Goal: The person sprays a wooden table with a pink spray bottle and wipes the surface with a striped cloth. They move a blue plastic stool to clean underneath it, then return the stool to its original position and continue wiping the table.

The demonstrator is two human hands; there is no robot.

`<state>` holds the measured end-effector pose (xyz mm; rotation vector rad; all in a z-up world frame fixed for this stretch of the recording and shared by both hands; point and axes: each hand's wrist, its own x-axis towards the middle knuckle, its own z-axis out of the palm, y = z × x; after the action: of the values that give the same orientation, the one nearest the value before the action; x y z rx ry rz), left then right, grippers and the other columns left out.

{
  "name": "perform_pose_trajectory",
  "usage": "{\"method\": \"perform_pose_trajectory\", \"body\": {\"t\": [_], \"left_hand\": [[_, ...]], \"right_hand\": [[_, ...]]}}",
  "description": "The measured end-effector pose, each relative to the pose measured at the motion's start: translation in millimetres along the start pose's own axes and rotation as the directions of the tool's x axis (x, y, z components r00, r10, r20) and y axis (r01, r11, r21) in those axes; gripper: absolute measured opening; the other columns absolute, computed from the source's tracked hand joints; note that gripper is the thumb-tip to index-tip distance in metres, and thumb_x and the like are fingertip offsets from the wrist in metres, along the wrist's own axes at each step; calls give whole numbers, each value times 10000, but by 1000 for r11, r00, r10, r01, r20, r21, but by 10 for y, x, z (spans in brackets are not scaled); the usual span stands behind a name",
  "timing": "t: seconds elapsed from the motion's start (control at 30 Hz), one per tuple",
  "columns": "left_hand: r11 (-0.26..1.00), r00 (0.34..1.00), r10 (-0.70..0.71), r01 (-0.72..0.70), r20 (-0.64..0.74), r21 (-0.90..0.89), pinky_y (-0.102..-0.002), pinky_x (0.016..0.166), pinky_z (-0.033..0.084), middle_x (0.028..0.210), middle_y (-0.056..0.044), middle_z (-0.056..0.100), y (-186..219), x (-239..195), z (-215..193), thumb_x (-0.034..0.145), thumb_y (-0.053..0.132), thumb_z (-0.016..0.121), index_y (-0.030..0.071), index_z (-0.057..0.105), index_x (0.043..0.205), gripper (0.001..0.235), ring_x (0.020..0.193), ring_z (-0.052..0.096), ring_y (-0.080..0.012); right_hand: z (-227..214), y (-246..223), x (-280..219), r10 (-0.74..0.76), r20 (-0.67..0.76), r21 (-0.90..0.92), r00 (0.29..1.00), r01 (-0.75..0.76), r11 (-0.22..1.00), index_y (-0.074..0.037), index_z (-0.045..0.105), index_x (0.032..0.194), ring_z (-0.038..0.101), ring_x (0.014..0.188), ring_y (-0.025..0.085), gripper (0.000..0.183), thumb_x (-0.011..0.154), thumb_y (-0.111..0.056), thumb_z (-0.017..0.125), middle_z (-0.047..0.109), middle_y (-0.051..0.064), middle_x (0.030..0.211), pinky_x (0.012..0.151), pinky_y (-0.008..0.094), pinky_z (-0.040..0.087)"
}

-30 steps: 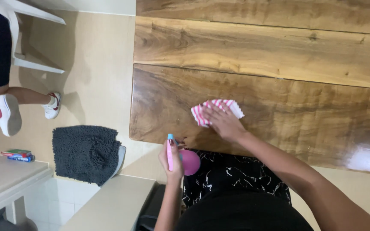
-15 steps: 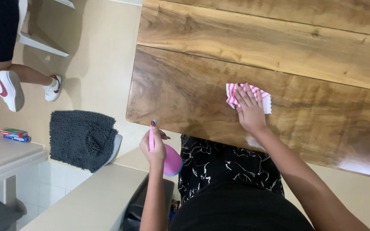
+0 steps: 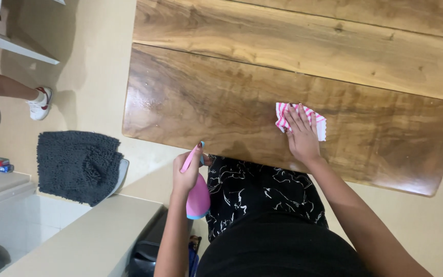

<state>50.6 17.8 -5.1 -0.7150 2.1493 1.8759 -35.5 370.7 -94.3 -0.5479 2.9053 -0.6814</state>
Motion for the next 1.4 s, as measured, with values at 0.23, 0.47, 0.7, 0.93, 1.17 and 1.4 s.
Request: {"method": "perform_pose_trajectory", "body": {"t": [0.23,0.47,0.7,0.93,1.17,1.4], "left_hand": [[947,985,-170,165,-4,275,-315,580,560,596,-123,704,260,-167,282,973,477,595,-25,716,690,589,555,714,-177],[960,985,-135,102,111,260,-301,585,560,611,-100,708,80,-163,352,969,496,591,-6,721,715,577,577,709,-166],[995,993,-101,99,57,31,-300,681,606,912,-121,760,-182,-28,-22,991,494,542,-21,727,1050,550,779,760,-180],[994,982,-101,92,-158,-64,-305,696,585,975,-143,752,-158,-72,-298,1031,530,460,-30,685,1005,605,808,788,-231],[992,956,-54,19,-288,-124,-310,691,568,1002,-150,743,-187,-149,-469,1041,557,408,-23,649,999,629,798,797,-251],[982,956,-59,4,-287,-188,-324,694,576,1007,-161,733,-237,-141,-607,1041,555,411,-24,640,999,623,759,782,-255]], "right_hand": [[-164,266,-304,14,9,101,1000,-15,995,-158,394,1591,171,1598,292,617,983,-168,500,287,35,1701,1272,585,65],[-121,296,-466,5,8,39,1000,-6,999,-164,368,1605,147,1608,304,583,1032,-210,461,257,50,1717,1280,587,49],[98,62,-534,-243,219,-103,945,270,957,-199,284,1615,115,1581,299,638,1003,-291,442,229,61,1699,1257,578,17],[684,-900,82,-549,219,67,807,549,833,-215,372,1578,186,1571,238,600,1011,-381,479,285,12,1678,1259,563,37],[1079,-1955,1240,-686,156,211,711,654,726,-101,450,1523,269,1544,291,560,1004,-301,517,352,81,1643,1253,557,113],[372,-1465,2138,31,380,164,924,-100,981,-313,458,1521,338,1591,204,488,1053,-261,332,349,-34,1705,1240,436,395]]}}
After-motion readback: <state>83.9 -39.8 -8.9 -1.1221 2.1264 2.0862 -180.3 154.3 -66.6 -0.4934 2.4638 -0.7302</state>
